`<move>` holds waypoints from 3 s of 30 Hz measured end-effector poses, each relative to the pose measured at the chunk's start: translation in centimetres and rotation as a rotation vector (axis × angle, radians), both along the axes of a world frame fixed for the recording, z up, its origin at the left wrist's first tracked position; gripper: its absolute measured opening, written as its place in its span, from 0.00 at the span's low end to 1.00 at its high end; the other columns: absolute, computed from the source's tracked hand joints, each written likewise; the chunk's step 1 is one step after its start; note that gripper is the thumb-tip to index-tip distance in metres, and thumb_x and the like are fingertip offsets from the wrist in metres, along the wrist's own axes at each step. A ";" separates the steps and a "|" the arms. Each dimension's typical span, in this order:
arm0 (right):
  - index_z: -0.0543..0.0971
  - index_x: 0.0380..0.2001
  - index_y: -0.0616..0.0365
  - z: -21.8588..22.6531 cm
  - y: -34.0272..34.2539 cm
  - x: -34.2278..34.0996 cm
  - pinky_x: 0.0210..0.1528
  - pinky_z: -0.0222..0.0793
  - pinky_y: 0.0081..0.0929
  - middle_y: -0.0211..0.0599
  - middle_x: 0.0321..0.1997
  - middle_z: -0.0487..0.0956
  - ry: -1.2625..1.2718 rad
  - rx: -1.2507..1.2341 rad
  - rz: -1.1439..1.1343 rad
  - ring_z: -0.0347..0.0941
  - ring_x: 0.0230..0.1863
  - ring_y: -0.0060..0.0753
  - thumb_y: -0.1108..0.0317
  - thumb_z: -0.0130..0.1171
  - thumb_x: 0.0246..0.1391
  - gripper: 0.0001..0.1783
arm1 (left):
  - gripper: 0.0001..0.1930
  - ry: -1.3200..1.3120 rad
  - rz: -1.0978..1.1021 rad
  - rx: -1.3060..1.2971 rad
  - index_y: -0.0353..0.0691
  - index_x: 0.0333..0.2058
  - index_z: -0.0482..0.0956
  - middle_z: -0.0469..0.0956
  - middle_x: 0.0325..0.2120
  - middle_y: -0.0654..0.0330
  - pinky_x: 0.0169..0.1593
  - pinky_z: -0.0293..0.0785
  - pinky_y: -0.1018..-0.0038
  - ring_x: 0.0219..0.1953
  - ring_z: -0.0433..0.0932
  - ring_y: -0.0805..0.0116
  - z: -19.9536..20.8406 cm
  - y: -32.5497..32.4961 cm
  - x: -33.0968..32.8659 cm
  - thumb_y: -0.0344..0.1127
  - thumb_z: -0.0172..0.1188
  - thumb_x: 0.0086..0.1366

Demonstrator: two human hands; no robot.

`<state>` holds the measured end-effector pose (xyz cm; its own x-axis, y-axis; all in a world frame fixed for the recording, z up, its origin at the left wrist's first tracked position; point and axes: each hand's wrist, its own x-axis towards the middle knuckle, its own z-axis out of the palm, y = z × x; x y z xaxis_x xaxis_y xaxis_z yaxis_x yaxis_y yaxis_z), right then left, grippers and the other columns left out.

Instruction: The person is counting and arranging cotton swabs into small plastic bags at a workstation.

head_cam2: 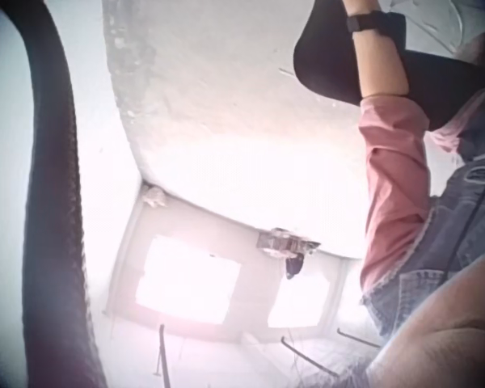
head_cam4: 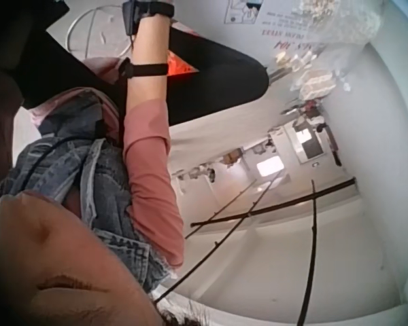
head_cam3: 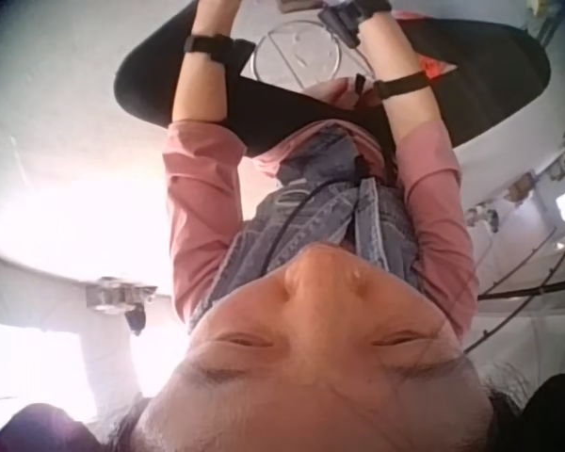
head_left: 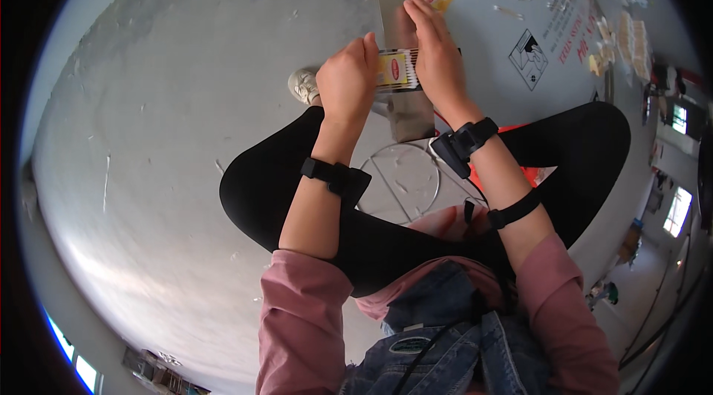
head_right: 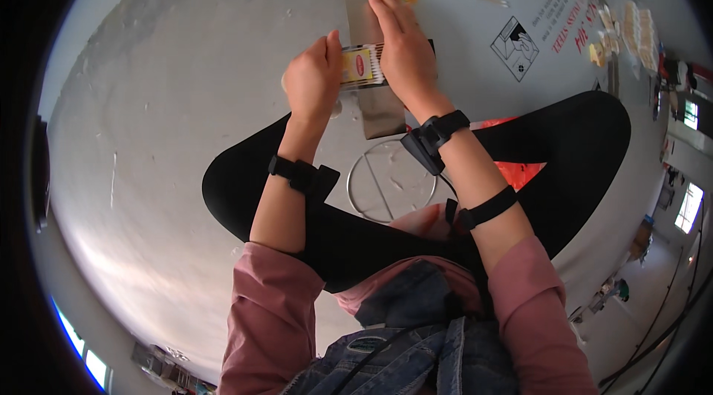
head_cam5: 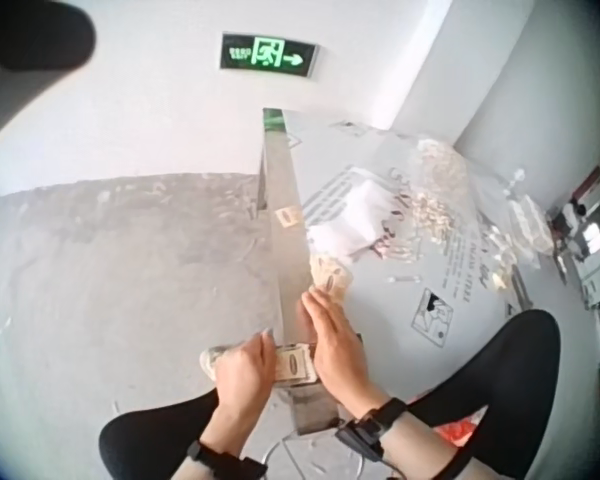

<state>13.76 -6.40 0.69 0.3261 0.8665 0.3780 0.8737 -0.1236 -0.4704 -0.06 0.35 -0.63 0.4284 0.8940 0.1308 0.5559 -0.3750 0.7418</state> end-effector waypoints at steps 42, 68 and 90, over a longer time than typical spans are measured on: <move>0.64 0.70 0.50 4.6 -5.5 24.3 0.74 0.57 0.37 0.42 0.76 0.59 -0.021 -0.356 0.036 0.54 0.76 0.47 0.78 0.59 0.53 0.39 | 0.19 -0.322 -0.384 0.257 0.36 0.50 0.75 0.78 0.45 0.50 0.51 0.74 0.59 0.47 0.77 0.47 7.2 -7.0 7.3 0.22 0.62 0.58; 0.76 0.29 0.57 5.1 -5.2 31.6 0.43 0.70 0.38 0.34 0.30 0.75 -0.092 -0.145 0.302 0.74 0.37 0.43 0.77 0.62 0.49 0.06 | 0.22 0.100 -0.593 0.469 0.32 0.48 0.81 0.82 0.45 0.56 0.46 0.81 0.67 0.48 0.80 0.59 4.2 -0.8 21.8 0.24 0.62 0.51; 0.80 0.40 0.59 4.3 -8.9 27.4 0.47 0.71 0.38 0.31 0.43 0.78 0.195 -0.107 0.163 0.74 0.45 0.41 0.82 0.65 0.43 0.17 | 0.26 0.081 -0.340 0.168 0.37 0.53 0.79 0.79 0.50 0.55 0.55 0.74 0.63 0.51 0.78 0.56 4.6 -6.2 20.1 0.23 0.71 0.52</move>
